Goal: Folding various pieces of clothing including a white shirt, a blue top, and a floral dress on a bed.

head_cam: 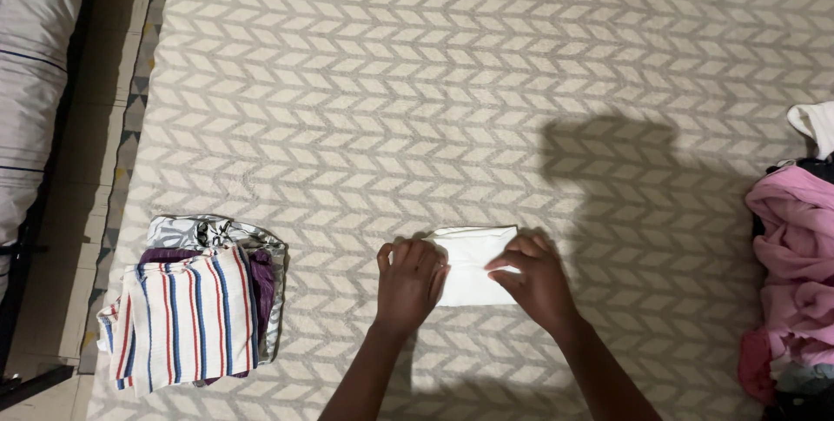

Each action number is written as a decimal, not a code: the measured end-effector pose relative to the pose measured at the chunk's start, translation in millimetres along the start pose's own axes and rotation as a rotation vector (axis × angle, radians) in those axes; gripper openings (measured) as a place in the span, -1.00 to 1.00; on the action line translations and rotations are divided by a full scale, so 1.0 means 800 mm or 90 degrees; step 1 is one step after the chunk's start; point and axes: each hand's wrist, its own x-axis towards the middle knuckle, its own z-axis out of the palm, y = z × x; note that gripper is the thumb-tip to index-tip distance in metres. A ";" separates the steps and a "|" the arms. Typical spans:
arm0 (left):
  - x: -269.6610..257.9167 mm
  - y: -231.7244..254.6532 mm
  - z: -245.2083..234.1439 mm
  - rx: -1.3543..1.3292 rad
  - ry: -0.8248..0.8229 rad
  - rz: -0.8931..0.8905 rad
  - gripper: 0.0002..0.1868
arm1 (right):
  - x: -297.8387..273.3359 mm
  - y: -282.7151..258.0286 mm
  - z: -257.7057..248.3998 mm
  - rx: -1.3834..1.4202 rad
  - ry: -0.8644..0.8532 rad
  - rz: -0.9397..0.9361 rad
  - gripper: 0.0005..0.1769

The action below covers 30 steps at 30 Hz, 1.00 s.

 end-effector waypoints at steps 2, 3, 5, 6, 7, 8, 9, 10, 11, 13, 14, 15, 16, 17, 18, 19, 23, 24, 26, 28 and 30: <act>-0.004 0.009 0.007 0.001 0.020 -0.010 -0.83 | -0.006 -0.002 0.000 0.003 0.030 0.025 -0.78; -0.005 0.014 0.011 0.002 0.041 -0.020 -0.82 | -0.008 -0.004 0.000 0.005 0.061 0.049 -0.81; -0.010 0.027 0.023 0.017 0.058 -0.044 -0.83 | -0.015 -0.015 0.009 0.007 0.094 0.050 -0.79; -0.012 0.034 0.030 0.033 0.076 -0.067 -0.82 | -0.019 -0.020 0.013 0.009 0.127 0.051 -0.78; -0.015 0.041 0.031 0.033 0.075 -0.067 -0.82 | -0.020 -0.031 0.015 0.009 0.127 0.052 -0.78; -0.017 0.047 0.033 0.004 0.064 -0.062 -0.76 | -0.021 -0.042 0.017 -0.005 0.140 0.014 -0.74; -0.018 0.053 0.035 -0.024 0.054 -0.057 -0.69 | -0.021 -0.053 0.019 -0.019 0.153 -0.024 -0.70; -0.023 0.055 0.036 -0.024 0.054 -0.057 -0.69 | -0.026 -0.052 0.022 -0.019 0.153 -0.024 -0.70; -0.029 0.058 0.037 -0.015 0.051 -0.043 -0.64 | -0.031 -0.052 0.024 -0.030 0.140 -0.040 -0.70; -0.038 0.057 0.042 -0.007 0.050 -0.028 -0.59 | -0.037 -0.036 0.029 -0.042 0.129 -0.055 -0.69; -0.041 0.054 0.045 -0.001 0.042 -0.031 -0.58 | -0.038 -0.022 0.032 -0.036 0.125 -0.026 -0.73; -0.048 0.050 0.047 0.008 0.033 -0.037 -0.58 | -0.041 -0.009 0.036 -0.026 0.117 0.003 -0.76; -0.049 0.045 0.049 0.010 0.032 -0.039 -0.58 | -0.034 -0.006 0.033 -0.023 0.115 0.002 -0.76; -0.049 0.041 0.054 -0.007 0.014 -0.067 -0.61 | -0.028 -0.002 0.028 0.012 0.138 0.024 -0.78; -0.048 0.037 0.058 -0.025 -0.005 -0.094 -0.63 | -0.022 0.002 0.023 0.048 0.161 0.047 -0.79; -0.034 0.034 0.047 -0.025 -0.007 -0.094 -0.63 | -0.011 0.002 0.013 0.048 0.161 0.049 -0.79; 0.016 0.012 0.012 -0.032 0.100 -0.184 -0.65 | 0.029 0.016 -0.013 0.095 0.114 -0.018 -0.82; 0.027 0.006 0.006 -0.081 0.112 -0.211 -0.69 | 0.036 0.024 -0.018 0.089 0.063 -0.040 -0.83; 0.034 -0.008 -0.001 -0.110 0.062 -0.215 -0.75 | 0.040 0.038 -0.020 0.138 0.009 -0.024 -0.85; 0.041 -0.020 -0.003 -0.139 0.010 -0.218 -0.79 | 0.044 0.050 -0.017 0.186 -0.043 -0.005 -0.86; 0.043 -0.026 0.001 -0.164 -0.045 -0.241 -0.81 | 0.044 0.060 -0.014 0.197 -0.081 0.092 -0.88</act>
